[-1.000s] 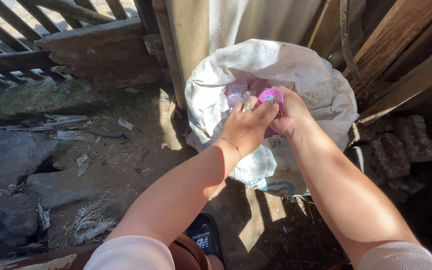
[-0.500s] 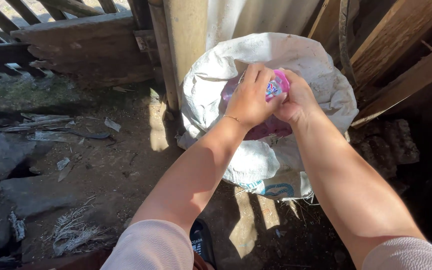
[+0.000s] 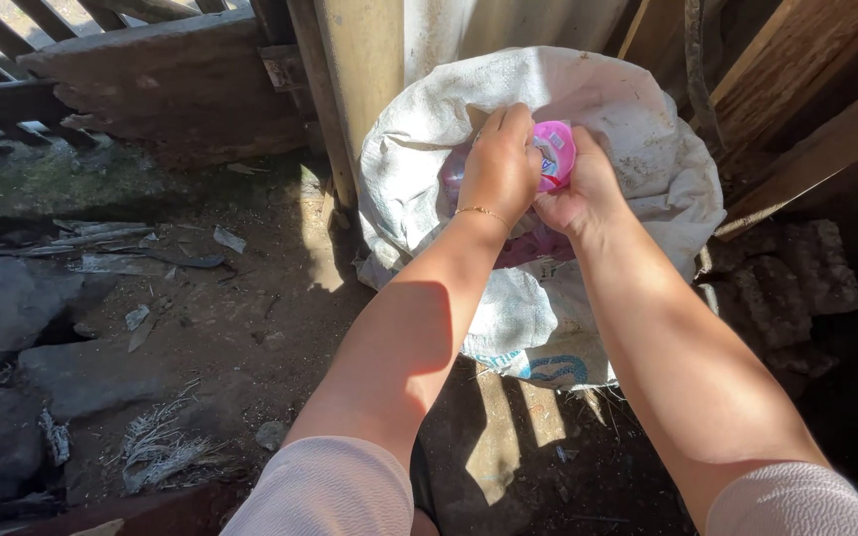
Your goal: The person sorts plastic cups from a sack, picking them up and nesting them into stacks by hand.
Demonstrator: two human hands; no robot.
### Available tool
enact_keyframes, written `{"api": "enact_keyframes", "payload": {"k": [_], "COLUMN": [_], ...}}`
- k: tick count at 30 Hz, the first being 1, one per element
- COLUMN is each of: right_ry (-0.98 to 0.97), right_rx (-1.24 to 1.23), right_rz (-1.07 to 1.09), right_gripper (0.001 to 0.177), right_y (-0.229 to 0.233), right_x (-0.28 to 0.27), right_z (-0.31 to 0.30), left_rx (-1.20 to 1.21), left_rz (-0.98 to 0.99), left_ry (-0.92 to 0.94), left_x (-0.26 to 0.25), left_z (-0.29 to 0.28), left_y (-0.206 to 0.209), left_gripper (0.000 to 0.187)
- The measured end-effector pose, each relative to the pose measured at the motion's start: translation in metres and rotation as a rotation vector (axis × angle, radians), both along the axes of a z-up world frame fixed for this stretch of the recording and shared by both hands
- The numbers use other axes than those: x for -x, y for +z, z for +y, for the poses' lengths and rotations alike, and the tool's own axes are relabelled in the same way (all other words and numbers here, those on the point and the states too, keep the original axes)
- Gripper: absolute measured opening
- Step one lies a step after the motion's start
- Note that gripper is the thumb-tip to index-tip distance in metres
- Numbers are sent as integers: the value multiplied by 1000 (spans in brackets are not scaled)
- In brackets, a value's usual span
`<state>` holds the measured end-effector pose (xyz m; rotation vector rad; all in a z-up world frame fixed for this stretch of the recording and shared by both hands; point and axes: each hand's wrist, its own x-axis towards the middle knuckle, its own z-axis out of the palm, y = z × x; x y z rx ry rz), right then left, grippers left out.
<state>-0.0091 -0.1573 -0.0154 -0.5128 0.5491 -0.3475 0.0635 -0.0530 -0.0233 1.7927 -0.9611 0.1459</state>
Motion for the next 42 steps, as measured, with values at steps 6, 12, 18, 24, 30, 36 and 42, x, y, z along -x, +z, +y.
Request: {"api": "enact_keyframes", "payload": {"k": [6,12,18,24,30,36,42], "right_ry": [246,273,90,-31,47,89,218], "right_rx": [65,-85,-39,-222,-176,213,215], "right_rz": [220,105,26,-68,33,133,207], "right_gripper": [37,43,45,33,44,42,41], "right_y": [13,7,5,-7,49,2,30], "right_x": [16,30,35,25,32,31,28], "right_z": [6,-1,8,2,41,64,53], "left_rx": [-40,-225,88,-18,-283,-765,-571], "left_rz": [-287,-590,-366,-395,-246,-252,-32], "left_ry": [-240,-327,-392,-82,-247,-266,-311], "left_x": [7,1,8,43,57,33,23], "left_z": [39,29,30,47,52,33,24], "left_y": [46,32,35,34,16,-4,-7], "left_gripper": [32,14,30,22,34,56,49]}}
